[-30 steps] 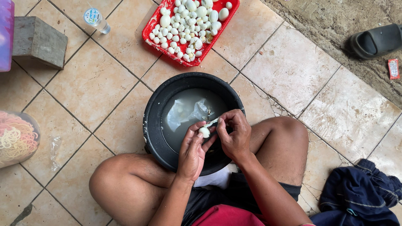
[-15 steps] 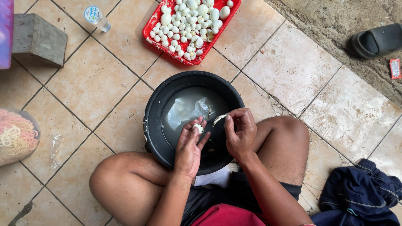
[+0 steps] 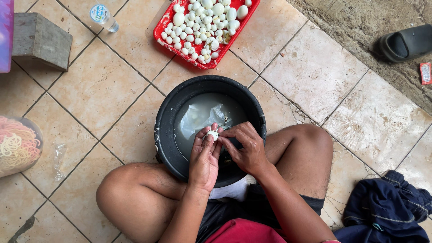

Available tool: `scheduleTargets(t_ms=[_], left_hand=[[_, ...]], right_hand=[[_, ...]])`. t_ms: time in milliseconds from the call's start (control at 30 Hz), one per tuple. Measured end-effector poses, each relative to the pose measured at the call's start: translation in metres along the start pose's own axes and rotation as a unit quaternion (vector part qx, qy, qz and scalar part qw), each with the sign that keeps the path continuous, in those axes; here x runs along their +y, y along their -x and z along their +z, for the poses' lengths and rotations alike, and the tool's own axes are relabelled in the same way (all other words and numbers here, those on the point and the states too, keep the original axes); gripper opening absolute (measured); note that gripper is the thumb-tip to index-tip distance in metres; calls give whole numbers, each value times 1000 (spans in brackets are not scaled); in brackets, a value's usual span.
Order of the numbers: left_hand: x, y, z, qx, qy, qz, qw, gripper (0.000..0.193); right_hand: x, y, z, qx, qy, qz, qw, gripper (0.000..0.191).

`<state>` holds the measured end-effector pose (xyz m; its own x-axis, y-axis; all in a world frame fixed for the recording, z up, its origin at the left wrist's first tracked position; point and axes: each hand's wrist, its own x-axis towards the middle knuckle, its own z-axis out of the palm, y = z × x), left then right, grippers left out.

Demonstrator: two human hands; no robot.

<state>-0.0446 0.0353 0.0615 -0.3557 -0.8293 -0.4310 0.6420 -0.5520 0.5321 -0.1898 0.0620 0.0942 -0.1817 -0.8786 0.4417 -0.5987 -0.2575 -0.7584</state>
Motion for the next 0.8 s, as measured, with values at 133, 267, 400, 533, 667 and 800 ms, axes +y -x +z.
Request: scheduleTargets(t_ms=[133, 267, 400, 533, 667, 800], left_hand=[[1, 2, 3, -10, -17, 10, 1000, 25], [1, 5, 7, -17, -23, -17, 999, 27], [2, 7, 13, -31, -23, -21, 999, 28], [8, 9, 16, -53, -30, -24, 998, 23], [22, 3, 9, -53, -72, -67, 994, 27], [30, -35, -9, -27, -431, -127, 893, 39]], right_hand=[[4, 3, 3, 5, -1, 2, 1000, 14], [7, 7, 4, 8, -12, 39, 999, 14], [10, 11, 7, 35, -24, 84, 996, 12], [13, 11, 8, 84, -25, 140, 986, 9], [15, 11, 11, 124, -25, 155, 980, 7], [13, 9, 12, 99, -7, 159, 982, 9]])
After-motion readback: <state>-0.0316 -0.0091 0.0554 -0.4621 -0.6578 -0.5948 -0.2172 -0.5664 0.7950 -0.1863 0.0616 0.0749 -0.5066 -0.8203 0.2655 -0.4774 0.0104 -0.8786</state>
